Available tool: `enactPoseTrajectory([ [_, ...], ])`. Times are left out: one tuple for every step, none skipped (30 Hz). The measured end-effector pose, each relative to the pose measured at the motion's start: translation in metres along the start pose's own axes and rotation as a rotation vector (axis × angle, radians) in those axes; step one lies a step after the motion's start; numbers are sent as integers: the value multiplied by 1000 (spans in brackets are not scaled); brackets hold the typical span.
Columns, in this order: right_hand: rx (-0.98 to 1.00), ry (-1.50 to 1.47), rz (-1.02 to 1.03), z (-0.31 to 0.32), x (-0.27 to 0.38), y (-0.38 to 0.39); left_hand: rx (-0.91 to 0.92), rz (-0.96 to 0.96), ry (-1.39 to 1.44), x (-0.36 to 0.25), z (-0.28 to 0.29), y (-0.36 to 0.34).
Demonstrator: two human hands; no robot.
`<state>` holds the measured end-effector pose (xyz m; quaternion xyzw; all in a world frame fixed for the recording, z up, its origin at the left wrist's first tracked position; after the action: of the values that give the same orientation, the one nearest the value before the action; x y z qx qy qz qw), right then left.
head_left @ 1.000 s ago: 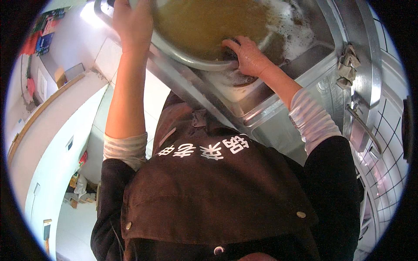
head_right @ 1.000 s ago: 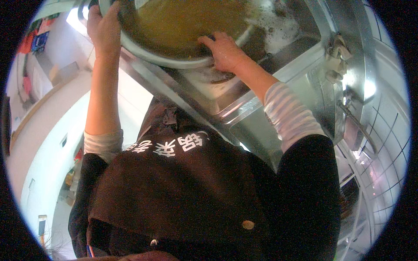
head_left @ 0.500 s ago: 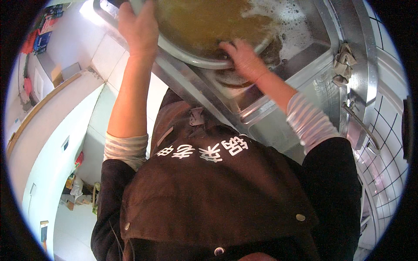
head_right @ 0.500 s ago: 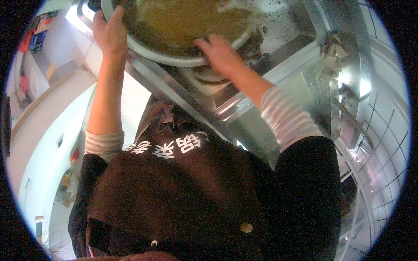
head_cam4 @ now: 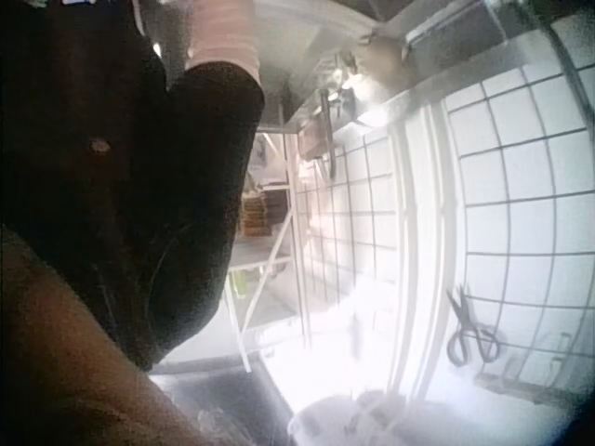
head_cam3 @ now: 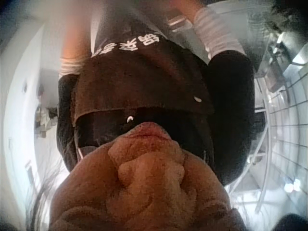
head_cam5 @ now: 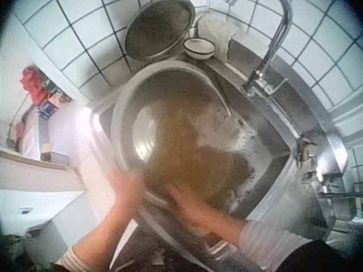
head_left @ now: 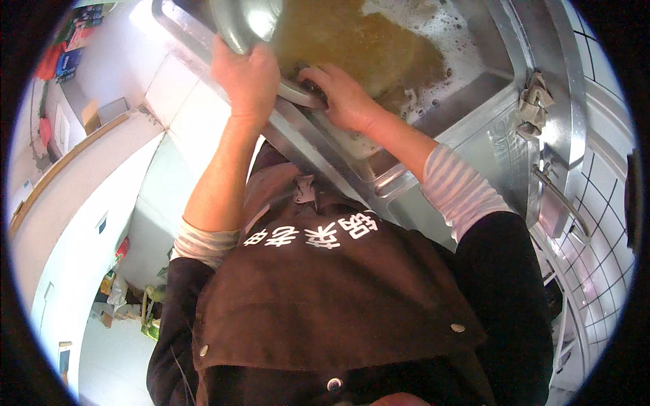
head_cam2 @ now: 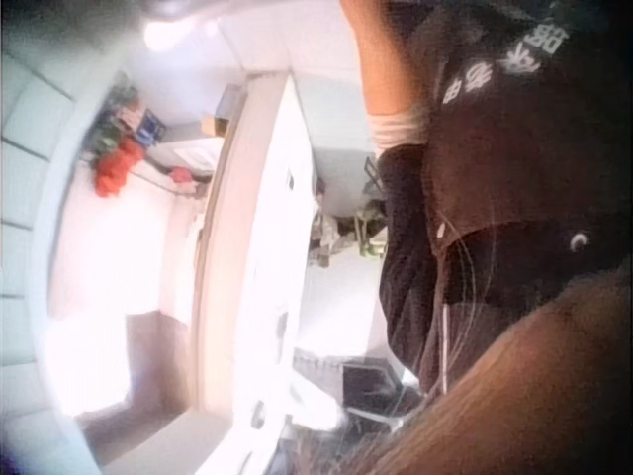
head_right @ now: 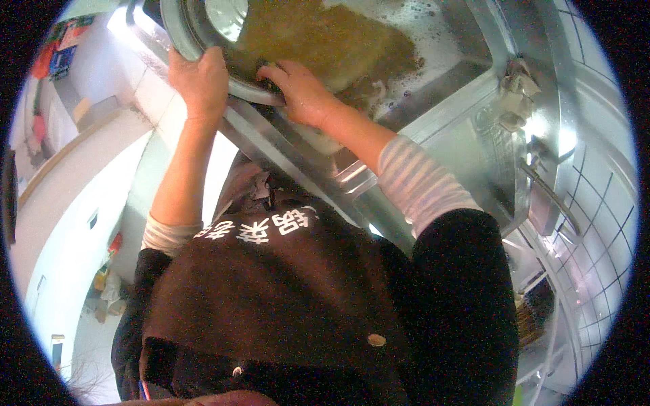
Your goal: The person washes a large metal bowl in a kitchen sink using a scrubbing pad and water, then dries it with a cloth. The person repeats the process with a second metal bowl.
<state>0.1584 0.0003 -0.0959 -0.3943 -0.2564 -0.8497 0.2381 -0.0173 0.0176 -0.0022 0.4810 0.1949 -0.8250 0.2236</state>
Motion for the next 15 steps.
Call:
enactPoseTrajectory([
  [1, 20, 23, -2, -7, -6, 19, 22, 17, 1, -1, -6],
  [56, 111, -37, 2, -20, -5, 2, -30, 74, -2, -3, -9],
  [114, 199, -88, 11, -37, -1, 5, -38, 26, 3, -4, -12],
  [168, 284, -138, 19, -54, 1, 10, -48, -25, 9, -4, -18],
  [210, 345, -179, 28, -73, -4, 15, -62, -74, 13, -4, -22],
  [247, 411, -225, 42, -95, -10, 5, -78, -84, 13, -3, -27],
  [287, 485, -275, 52, -101, -11, -8, -90, -86, 10, -1, -30],
  [231, 575, -201, 54, -98, -10, -20, -102, -86, 9, 0, -32],
  [183, 656, -118, 50, -85, -14, -18, -92, -58, 14, 1, -35],
  [133, 735, -35, 48, -74, -14, -14, -84, -29, 21, 1, -39],
  [132, 644, -41, 44, -69, -8, -10, -76, 2, 26, 2, -39],
  [119, 542, -45, 37, -62, -4, 27, -102, -151, 17, 2, -34],
  [106, 441, -44, 30, -52, 0, 27, -83, -131, 18, 3, -25],
  [99, 335, -65, 29, -23, 0, 24, -68, -43, 11, 4, -16],
  [59, 179, -46, 22, -1, -5, 21, -46, 53, 6, 4, -9],
])
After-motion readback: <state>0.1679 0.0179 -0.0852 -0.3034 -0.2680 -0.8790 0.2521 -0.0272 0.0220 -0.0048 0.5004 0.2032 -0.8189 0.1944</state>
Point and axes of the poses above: each hand's wrist, its own y-axis away from the middle knuckle, its own z-axis out of the back of the hand, x = y × z, the point moved 4 cm from there along -y, towards the middle knuckle, and after that the axes turned 7 degrees about -z, right-handed, at the moved point
